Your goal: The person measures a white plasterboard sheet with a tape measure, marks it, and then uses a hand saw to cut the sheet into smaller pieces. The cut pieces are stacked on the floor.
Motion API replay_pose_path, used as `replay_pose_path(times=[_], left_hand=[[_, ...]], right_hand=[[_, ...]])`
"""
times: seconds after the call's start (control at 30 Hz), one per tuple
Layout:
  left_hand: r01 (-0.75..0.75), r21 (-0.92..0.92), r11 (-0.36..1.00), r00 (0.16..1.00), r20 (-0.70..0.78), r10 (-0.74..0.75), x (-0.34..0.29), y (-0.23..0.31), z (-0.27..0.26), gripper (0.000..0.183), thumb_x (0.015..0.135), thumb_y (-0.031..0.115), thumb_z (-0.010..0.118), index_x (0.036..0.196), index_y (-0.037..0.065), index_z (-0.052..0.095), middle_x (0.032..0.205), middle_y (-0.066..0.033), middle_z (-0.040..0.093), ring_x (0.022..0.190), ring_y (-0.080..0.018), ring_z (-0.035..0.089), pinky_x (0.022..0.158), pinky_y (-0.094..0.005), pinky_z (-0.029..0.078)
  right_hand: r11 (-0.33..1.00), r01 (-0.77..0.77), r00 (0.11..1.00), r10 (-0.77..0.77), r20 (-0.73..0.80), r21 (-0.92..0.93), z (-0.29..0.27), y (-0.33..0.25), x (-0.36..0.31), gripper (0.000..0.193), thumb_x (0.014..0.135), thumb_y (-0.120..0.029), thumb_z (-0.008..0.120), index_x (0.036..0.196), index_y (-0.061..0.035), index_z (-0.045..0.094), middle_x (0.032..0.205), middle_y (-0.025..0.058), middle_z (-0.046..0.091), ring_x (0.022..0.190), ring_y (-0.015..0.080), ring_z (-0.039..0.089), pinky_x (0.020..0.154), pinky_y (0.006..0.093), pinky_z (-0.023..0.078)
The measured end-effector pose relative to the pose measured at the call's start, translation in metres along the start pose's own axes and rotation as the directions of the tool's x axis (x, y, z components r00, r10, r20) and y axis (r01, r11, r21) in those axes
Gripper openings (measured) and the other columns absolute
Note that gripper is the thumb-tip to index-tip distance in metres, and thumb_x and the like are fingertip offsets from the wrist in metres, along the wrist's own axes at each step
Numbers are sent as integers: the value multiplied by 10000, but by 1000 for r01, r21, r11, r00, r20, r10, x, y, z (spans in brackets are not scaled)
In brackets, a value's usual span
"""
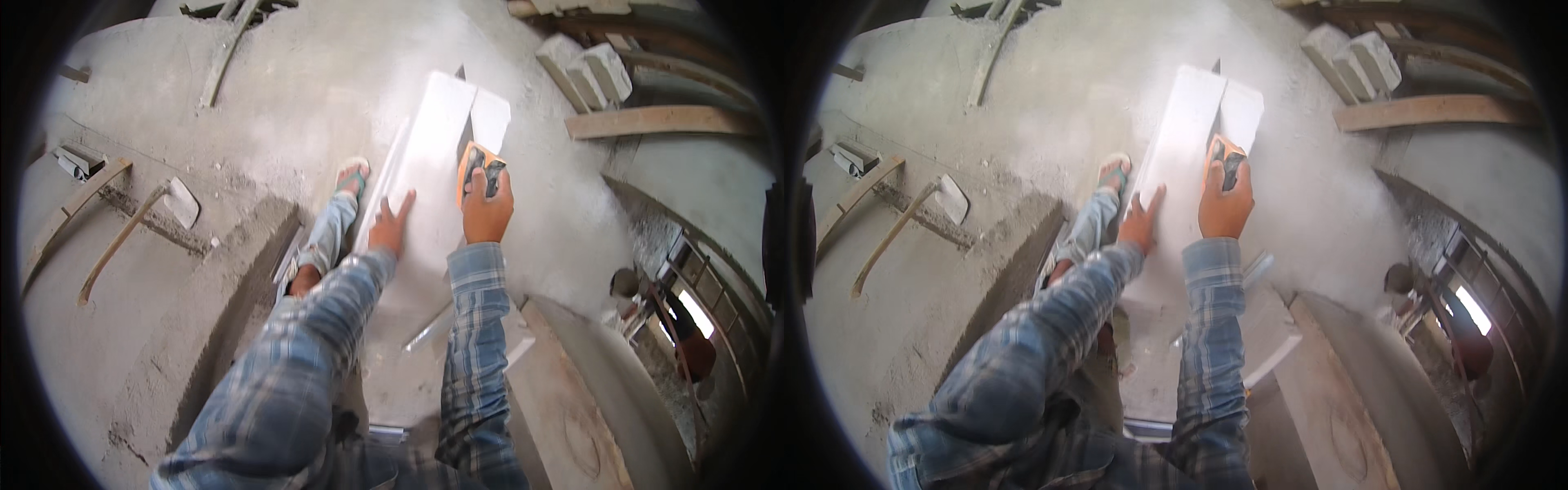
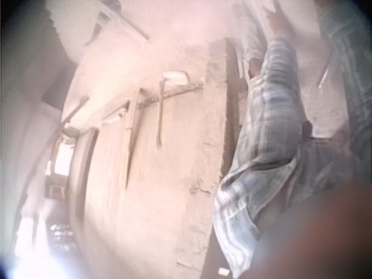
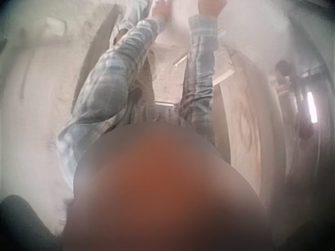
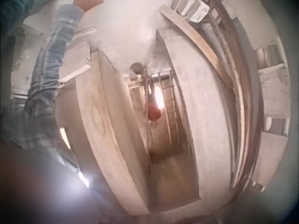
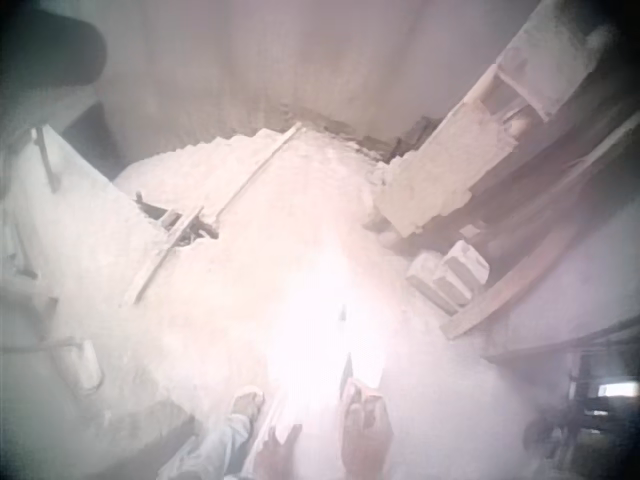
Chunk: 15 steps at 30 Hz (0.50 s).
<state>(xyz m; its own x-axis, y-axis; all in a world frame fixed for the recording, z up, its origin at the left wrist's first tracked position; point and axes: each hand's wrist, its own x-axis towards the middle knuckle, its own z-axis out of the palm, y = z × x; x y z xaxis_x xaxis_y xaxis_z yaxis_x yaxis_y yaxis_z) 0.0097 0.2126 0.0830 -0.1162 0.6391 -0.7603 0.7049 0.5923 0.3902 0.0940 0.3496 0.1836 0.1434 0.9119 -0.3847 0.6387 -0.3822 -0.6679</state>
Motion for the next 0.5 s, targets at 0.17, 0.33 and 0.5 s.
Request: replay_pose_path(times=[0.17, 0.33, 0.5], left_hand=[[43, -32, 999, 998, -54, -45, 7, -13, -14, 1194, 699, -128, 669, 1541, 450, 52, 1512, -286, 256, 1180, -416, 567, 863, -437, 570], [12, -2, 1000, 999, -53, -12, 11, 3, -2, 1194, 695, -104, 693, 1543, 441, 52, 1500, -284, 264, 1167, -411, 575, 849, -437, 571], [11, -7, 1000, 998, -56, -11, 1, 3, -17, 1247, 671, -69, 749, 1545, 437, 17, 1505, -281, 262, 1176, -407, 575, 866, -426, 567]], right_hand=[[984, 93, 995, -98, 31, 153, -60, -24, -182, 438, 985, -194, 541, 1364, 23, 509, 1288, 202, 622, 1195, 263, 615, 1013, 389, 469], [994, -27, 997, 19, -79, -102, -29, 1, -111, 428, 999, -280, 536, 1305, 19, 540, 1211, 219, 649, 1095, 342, 655, 908, 413, 506], [998, -59, 997, 61, 49, -38, -18, -23, -37, 387, 970, -255, 590, 1227, 34, 562, 1057, 231, 671, 957, 375, 664, 818, 405, 520]])
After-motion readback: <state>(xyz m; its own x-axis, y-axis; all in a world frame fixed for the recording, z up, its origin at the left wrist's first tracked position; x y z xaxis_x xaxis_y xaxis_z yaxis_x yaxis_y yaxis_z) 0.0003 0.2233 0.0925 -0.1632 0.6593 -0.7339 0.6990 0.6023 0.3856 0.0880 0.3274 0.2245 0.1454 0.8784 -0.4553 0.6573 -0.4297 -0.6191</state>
